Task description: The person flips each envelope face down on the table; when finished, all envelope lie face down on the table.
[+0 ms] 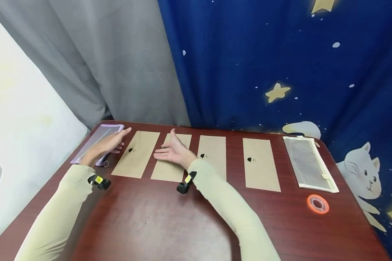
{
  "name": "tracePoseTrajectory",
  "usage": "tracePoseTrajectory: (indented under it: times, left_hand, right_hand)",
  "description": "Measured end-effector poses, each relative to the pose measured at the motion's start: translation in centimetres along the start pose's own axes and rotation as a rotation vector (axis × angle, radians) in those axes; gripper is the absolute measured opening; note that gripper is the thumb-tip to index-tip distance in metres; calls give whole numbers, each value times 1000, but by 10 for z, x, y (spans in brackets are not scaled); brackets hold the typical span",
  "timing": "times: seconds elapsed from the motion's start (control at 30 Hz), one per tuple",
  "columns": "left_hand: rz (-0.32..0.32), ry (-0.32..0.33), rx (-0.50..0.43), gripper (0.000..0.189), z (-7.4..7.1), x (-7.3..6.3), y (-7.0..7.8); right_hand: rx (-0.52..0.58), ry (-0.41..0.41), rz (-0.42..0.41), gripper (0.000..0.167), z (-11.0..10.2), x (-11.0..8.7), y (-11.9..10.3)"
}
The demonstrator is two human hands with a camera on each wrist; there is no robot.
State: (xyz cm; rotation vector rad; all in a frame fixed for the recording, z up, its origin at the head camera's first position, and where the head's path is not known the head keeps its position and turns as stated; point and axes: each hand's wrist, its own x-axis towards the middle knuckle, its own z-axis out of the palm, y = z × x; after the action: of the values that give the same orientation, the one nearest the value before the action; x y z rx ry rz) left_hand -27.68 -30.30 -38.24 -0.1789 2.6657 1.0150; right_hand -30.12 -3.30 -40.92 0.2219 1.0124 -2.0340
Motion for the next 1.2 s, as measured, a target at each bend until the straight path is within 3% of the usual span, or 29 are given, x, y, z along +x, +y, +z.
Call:
tracePoseTrajectory:
  times: [0.27, 0.53, 0.77, 0.87, 1.03, 1.2]
  left_hand:
    - [-87, 2, -8, 119, 3, 4, 10]
    - [-200, 125, -59, 122, -1, 7, 20]
    - [-240, 138, -99, 102, -1, 9, 21]
    - [-245, 106, -169, 88, -2, 7, 19]
    - [-248, 70, -278, 70, -4, 3, 18]
    - [-239, 69, -302, 63, -2, -1, 17]
  right_hand:
    - [25, 46, 9, 106, 19, 7, -4]
    - [19, 58, 30, 105, 33, 10, -3]
    - [-41, 112, 17, 98, 44, 10, 3]
    - [-146, 157, -30, 82, 49, 8, 10]
    - [-514, 211, -225, 55, 53, 4, 27]
    - [-781, 393, -444, 37, 49, 4, 45]
